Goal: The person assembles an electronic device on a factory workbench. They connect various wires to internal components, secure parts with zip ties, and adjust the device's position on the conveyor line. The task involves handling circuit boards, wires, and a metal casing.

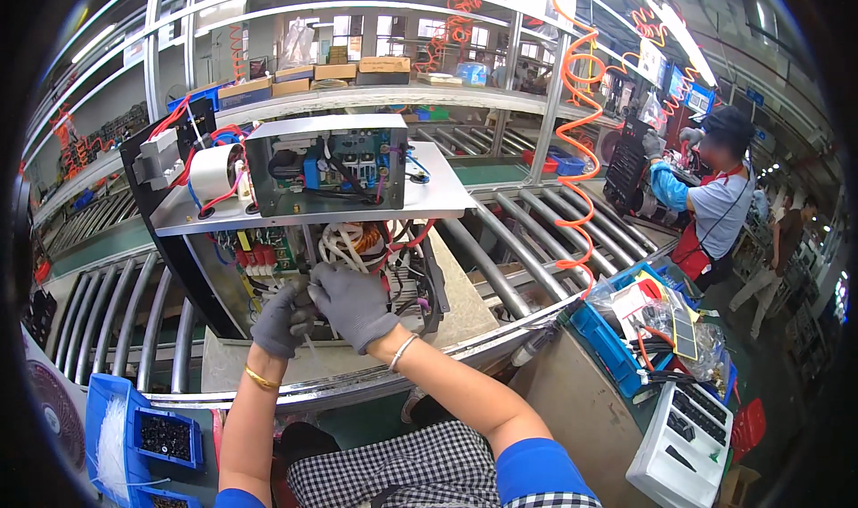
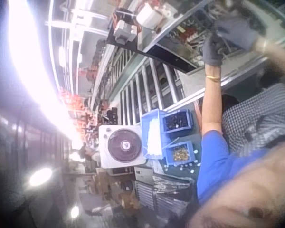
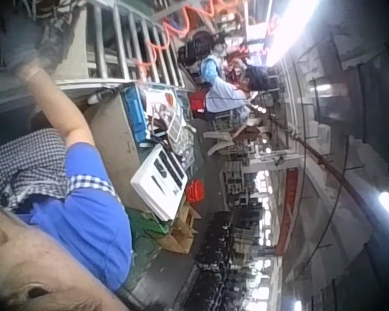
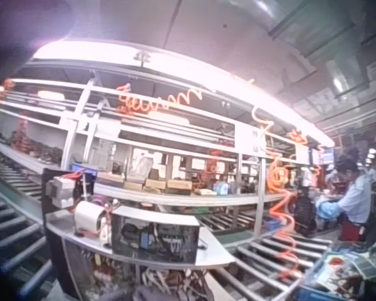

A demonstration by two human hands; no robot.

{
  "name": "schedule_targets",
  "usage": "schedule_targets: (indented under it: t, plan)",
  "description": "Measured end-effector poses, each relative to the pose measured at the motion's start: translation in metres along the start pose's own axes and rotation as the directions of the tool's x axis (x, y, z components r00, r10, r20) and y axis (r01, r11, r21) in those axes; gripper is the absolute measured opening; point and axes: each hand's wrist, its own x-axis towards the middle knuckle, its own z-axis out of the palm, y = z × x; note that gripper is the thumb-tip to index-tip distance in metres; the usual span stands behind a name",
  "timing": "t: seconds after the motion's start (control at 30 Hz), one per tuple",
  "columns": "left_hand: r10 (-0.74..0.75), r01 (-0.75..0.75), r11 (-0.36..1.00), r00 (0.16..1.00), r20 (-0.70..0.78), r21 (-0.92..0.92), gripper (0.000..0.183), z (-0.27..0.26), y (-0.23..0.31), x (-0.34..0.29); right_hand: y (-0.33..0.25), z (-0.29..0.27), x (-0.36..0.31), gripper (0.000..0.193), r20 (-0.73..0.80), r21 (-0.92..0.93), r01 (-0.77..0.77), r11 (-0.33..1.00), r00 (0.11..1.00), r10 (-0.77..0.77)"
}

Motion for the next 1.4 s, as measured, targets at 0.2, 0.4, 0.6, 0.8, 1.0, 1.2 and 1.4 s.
schedule_targets:
  t: [0.2,0.4,0.6,0.8,1.0,1.2,1.4]
  plan:
    - [0.082,-0.082,0.996,0.997,-0.007,-0.034,0.011,-0.010,-0.005,0.003,-0.003,0.000,-0.001,0.021,0.052,0.139,-0.091,0.986,0.995,0.084]
    - [0.117,-0.118,0.992,0.993,-0.019,-0.048,0.010,-0.010,-0.012,0.006,0.002,-0.001,-0.001,0.023,0.032,0.176,-0.127,0.976,0.992,0.123]
    - [0.172,-0.173,0.985,0.984,-0.055,-0.018,0.011,-0.001,-0.016,0.004,0.003,0.000,-0.001,0.022,0.037,0.205,-0.095,0.974,0.995,0.090]
    - [0.163,-0.165,0.986,0.984,-0.075,-0.017,0.011,0.008,-0.016,-0.001,0.001,0.004,0.001,0.022,0.003,0.185,-0.131,0.974,0.991,0.133]
    - [0.171,-0.172,0.984,0.985,-0.037,-0.040,0.012,0.003,-0.017,0.002,0.001,0.003,0.001,0.022,0.047,0.187,-0.133,0.973,0.991,0.126]
    - [0.119,-0.115,0.991,0.991,0.060,-0.070,0.012,-0.003,-0.014,0.001,0.005,0.009,0.003,0.022,0.000,0.182,-0.107,0.977,0.994,0.109]
    - [0.065,-0.061,0.997,0.996,-0.069,0.055,0.013,0.004,-0.004,-0.006,0.007,0.008,0.002,0.019,-0.015,0.202,-0.053,0.978,0.998,0.057]
